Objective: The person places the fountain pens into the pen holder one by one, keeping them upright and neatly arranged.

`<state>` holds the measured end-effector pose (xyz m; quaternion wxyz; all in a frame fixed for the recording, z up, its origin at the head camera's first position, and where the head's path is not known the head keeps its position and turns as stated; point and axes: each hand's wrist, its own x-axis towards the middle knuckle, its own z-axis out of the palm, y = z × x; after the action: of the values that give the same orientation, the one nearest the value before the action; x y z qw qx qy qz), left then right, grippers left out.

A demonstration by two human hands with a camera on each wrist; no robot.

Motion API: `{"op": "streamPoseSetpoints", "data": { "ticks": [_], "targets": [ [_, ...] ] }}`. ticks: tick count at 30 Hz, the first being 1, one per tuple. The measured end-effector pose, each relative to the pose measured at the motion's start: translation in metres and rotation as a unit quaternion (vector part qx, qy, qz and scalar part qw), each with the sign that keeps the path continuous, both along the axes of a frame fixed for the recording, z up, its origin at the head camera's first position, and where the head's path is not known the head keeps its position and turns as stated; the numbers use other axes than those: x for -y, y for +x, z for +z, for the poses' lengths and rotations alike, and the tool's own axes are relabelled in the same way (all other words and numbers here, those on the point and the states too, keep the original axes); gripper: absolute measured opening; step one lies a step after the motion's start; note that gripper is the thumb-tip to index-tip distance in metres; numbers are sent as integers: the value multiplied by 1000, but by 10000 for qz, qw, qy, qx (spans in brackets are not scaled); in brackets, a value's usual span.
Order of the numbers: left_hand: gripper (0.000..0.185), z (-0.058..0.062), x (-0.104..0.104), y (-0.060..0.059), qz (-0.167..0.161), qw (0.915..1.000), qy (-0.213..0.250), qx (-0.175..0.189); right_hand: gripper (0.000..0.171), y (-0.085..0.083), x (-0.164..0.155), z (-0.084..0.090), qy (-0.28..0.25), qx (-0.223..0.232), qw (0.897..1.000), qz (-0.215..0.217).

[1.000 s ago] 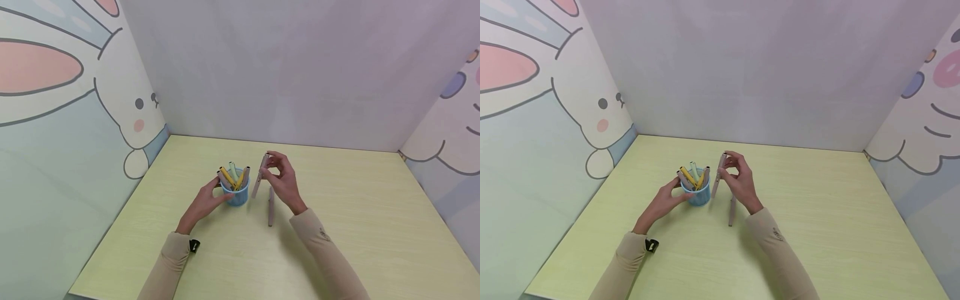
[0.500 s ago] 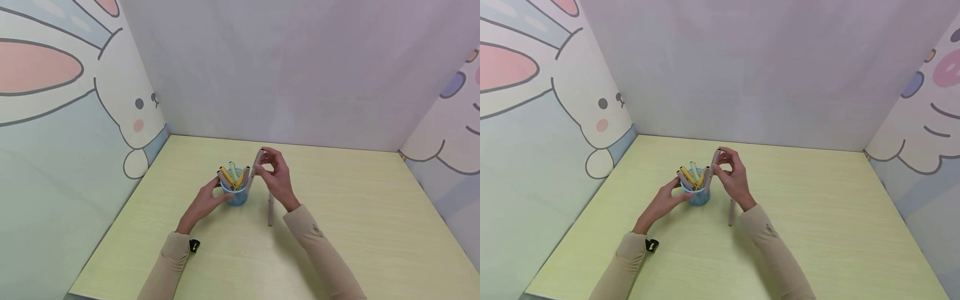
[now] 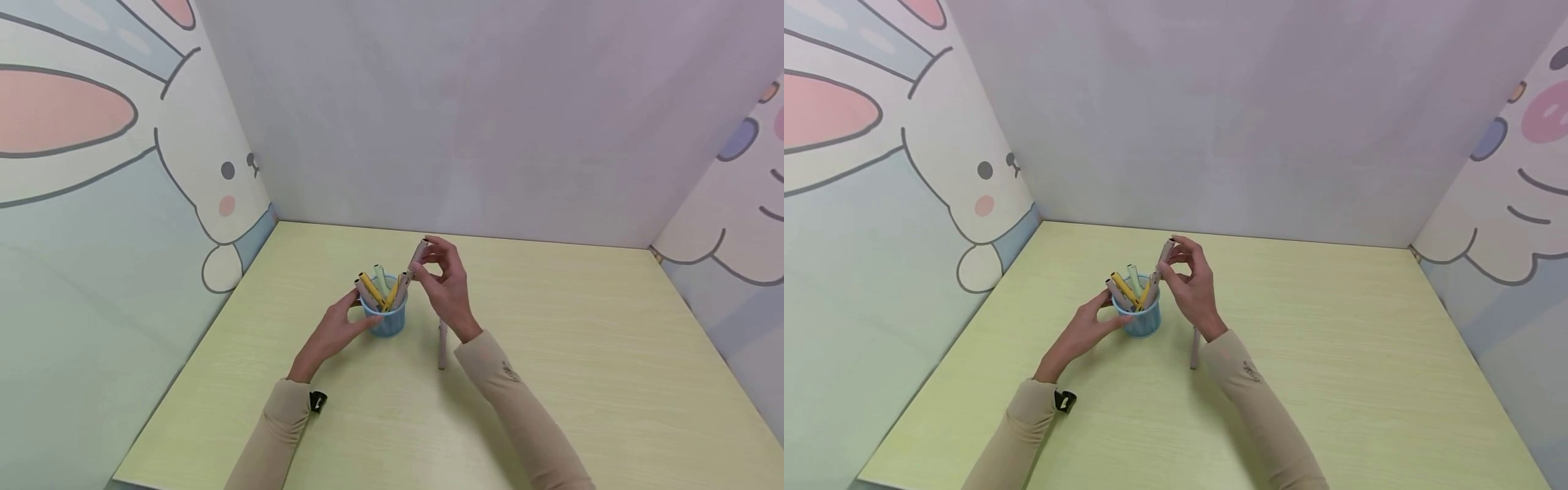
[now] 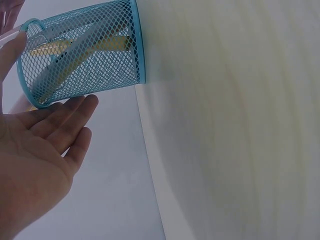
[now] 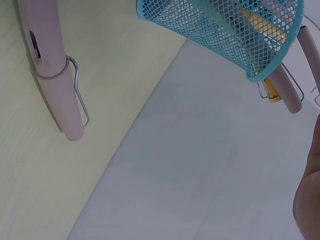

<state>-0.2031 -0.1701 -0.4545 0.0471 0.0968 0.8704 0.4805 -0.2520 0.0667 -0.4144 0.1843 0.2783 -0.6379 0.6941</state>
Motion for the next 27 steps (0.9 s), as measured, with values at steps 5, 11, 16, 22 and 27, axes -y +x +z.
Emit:
{"op": "streamPoseSetpoints", "data": {
  "ticks": [5,11,16,22,27],
  "targets": [
    [88,0,0,-1,30,10000,-5,-11,54,2,2,0,184,19,9998,-22],
    [87,-1,-1,-1,-2,10000,30,-40,51,20,6,20,530,145,9985,-85],
    [86,-1,-1,-1,-20,10000,20,-57,45,24,3,21,799,-70,9965,-234],
    [88,0,-2,-1,4,10000,-49,-53,41,24,-7,22,786,-94,9961,-390],
    [88,0,-2,-1,-17,10000,-35,-67,41,20,-23,18,677,24,9965,-495]
  ]
}}
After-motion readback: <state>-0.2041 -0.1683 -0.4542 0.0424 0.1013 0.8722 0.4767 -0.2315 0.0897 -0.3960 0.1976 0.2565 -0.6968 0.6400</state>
